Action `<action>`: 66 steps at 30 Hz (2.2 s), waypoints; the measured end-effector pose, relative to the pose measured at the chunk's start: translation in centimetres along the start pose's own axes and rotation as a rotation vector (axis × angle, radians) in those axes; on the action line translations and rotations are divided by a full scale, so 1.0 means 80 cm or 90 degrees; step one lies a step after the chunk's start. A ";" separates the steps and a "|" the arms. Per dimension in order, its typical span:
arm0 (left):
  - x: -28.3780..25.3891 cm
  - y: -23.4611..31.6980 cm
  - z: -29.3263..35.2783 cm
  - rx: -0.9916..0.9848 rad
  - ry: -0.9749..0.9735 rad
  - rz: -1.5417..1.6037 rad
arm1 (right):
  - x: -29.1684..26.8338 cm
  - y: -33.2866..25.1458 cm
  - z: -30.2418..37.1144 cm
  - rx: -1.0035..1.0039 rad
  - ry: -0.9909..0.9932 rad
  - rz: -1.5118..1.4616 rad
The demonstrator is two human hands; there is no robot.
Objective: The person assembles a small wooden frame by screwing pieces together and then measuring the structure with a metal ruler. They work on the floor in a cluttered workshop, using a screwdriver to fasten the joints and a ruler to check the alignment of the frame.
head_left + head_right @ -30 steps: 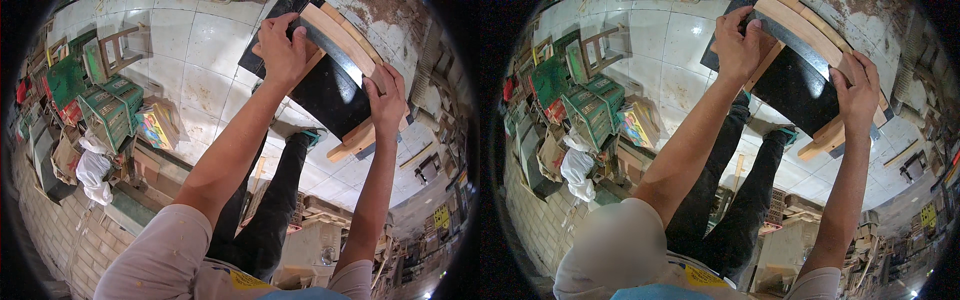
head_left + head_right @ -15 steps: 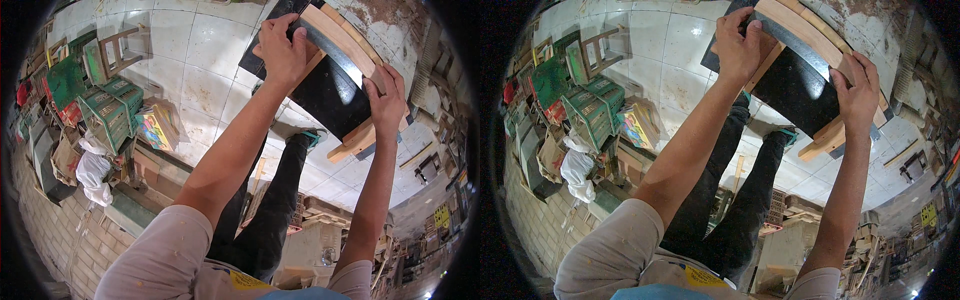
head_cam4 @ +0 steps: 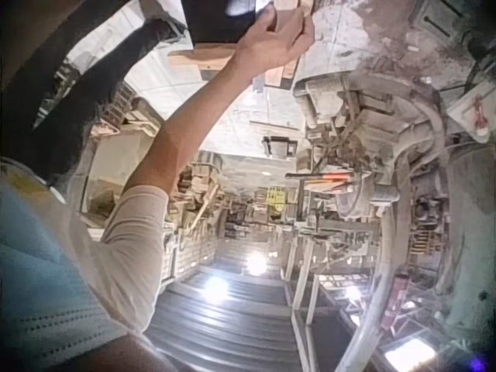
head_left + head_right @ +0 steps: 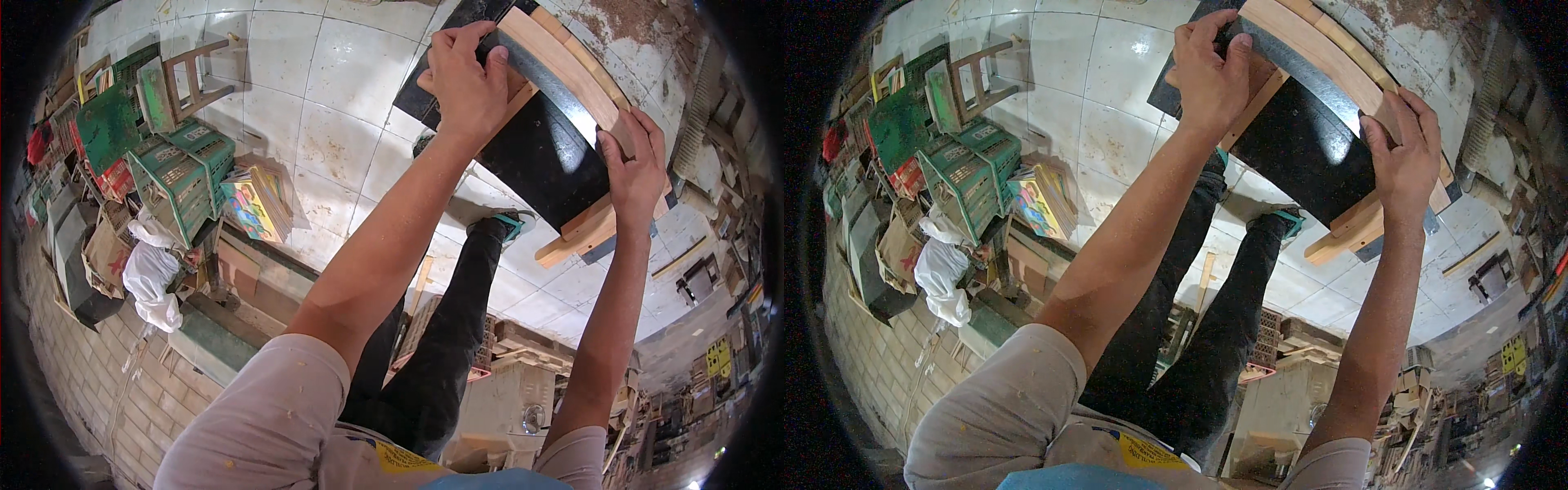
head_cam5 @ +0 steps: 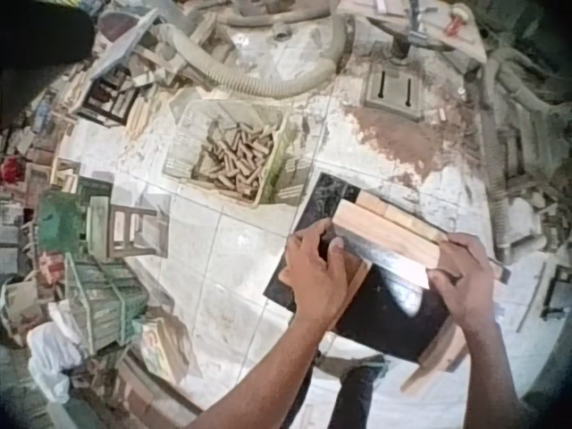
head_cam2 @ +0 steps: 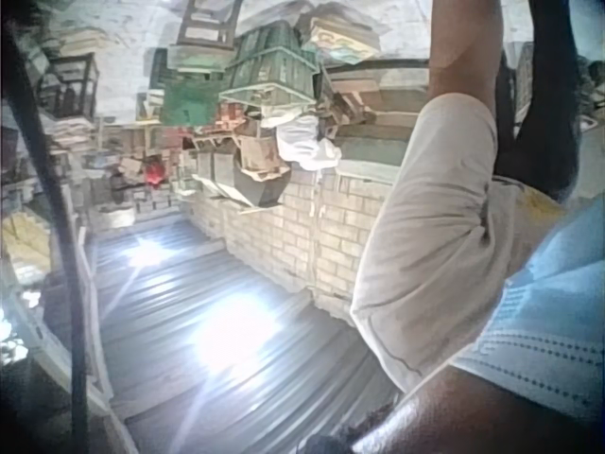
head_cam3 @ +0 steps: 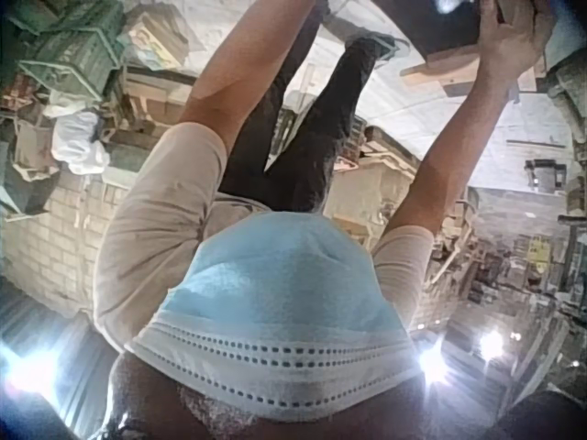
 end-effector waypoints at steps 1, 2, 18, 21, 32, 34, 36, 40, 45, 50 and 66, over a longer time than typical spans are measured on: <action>0.000 0.000 0.000 -0.003 -0.001 -0.006 | 0.000 0.000 0.000 -0.003 0.001 0.000; -0.001 0.001 0.001 -0.007 -0.002 -0.012 | 0.000 0.000 0.000 0.000 0.000 0.003; -0.002 0.006 0.001 -0.001 0.006 -0.037 | 0.000 -0.002 0.000 -0.001 -0.003 -0.002; -0.002 0.008 -0.001 0.006 0.001 -0.038 | -0.001 -0.002 -0.001 0.002 0.000 0.001; -0.012 0.016 0.007 0.008 -0.040 -0.194 | -0.009 -0.007 -0.001 -0.015 0.033 -0.077; -0.013 0.030 0.020 0.055 -0.065 -0.250 | -0.008 -0.005 0.000 -0.011 0.032 -0.075; -0.011 0.042 0.032 0.089 -0.110 -0.287 | -0.008 -0.004 0.000 -0.010 0.033 -0.070; -0.002 0.045 0.045 0.106 -0.135 -0.350 | -0.008 -0.004 0.002 -0.015 0.031 -0.065; -0.008 0.082 0.055 0.249 -0.060 -0.297 | -0.010 -0.004 0.003 -0.027 0.043 -0.075; 0.046 0.142 0.069 0.418 -0.174 -0.261 | -0.009 -0.003 0.003 -0.050 0.057 -0.091; 0.132 0.169 -0.006 0.331 -0.373 -0.602 | -0.053 0.058 0.045 0.086 0.145 -0.095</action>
Point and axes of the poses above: each hand's wrist, its own z-axis away from the middle knuckle, its own x-axis out of the palm, y = z × x, the point moved 10 cm from there along -z, towards the middle knuckle, and after that the axes turned 1 degree about y, right-handed, at the moved point
